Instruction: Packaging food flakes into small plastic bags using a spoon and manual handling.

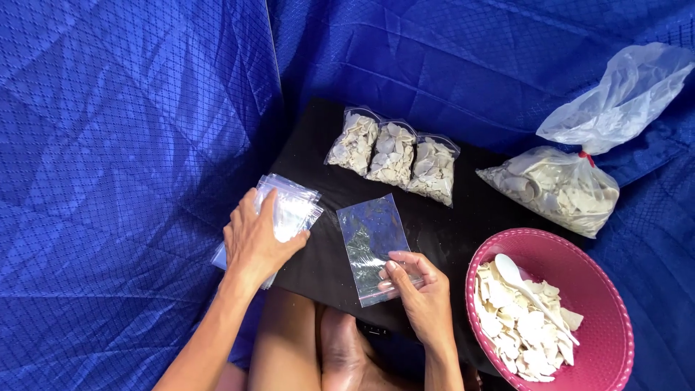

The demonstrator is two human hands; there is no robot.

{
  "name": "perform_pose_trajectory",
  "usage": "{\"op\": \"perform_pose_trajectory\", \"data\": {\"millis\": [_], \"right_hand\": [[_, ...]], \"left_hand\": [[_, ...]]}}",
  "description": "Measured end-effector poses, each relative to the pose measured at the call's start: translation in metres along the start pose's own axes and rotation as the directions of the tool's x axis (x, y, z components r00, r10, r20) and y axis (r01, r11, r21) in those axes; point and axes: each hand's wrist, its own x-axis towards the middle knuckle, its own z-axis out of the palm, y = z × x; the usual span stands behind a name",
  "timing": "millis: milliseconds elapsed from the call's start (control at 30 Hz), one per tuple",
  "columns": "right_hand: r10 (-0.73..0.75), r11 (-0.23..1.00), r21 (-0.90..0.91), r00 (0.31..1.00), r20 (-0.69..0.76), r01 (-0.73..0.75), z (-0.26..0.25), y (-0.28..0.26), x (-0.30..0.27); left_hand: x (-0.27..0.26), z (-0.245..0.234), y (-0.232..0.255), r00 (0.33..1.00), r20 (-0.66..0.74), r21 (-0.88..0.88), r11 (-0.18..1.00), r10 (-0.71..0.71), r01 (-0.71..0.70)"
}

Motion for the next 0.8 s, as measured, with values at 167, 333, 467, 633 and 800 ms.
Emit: {"op": "perform_pose_trajectory", "data": {"millis": [167,333,467,633,800], "right_hand": [[-0.015,1.0,0.015,1.0,0.003,0.014,-0.002,0.003,-0.001],[-0.018,1.0,0.025,1.0,-0.003,0.018,-0.002,0.003,-0.001],[-0.025,0.999,0.043,1.0,-0.001,0.025,-0.002,0.003,-0.002],[-0.04,0.997,0.074,0.997,0.068,0.035,-0.013,0.002,0.002],[-0.025,0.999,0.025,0.994,0.104,0.022,-0.036,-0.006,0.009]], "left_hand": [[-0.002,0.001,0.001,0.999,-0.033,0.007,1.0,0.001,-0.001],[-0.002,0.005,0.003,1.0,0.015,0.006,1.0,-0.019,0.019],[-0.003,-0.001,0.019,0.981,-0.178,-0.019,0.996,0.078,-0.083],[-0.004,-0.013,0.068,0.957,-0.114,-0.687,0.675,0.265,-0.269],[-0.014,0.015,0.102,0.948,0.241,-0.945,0.272,0.206,0.181]]}}
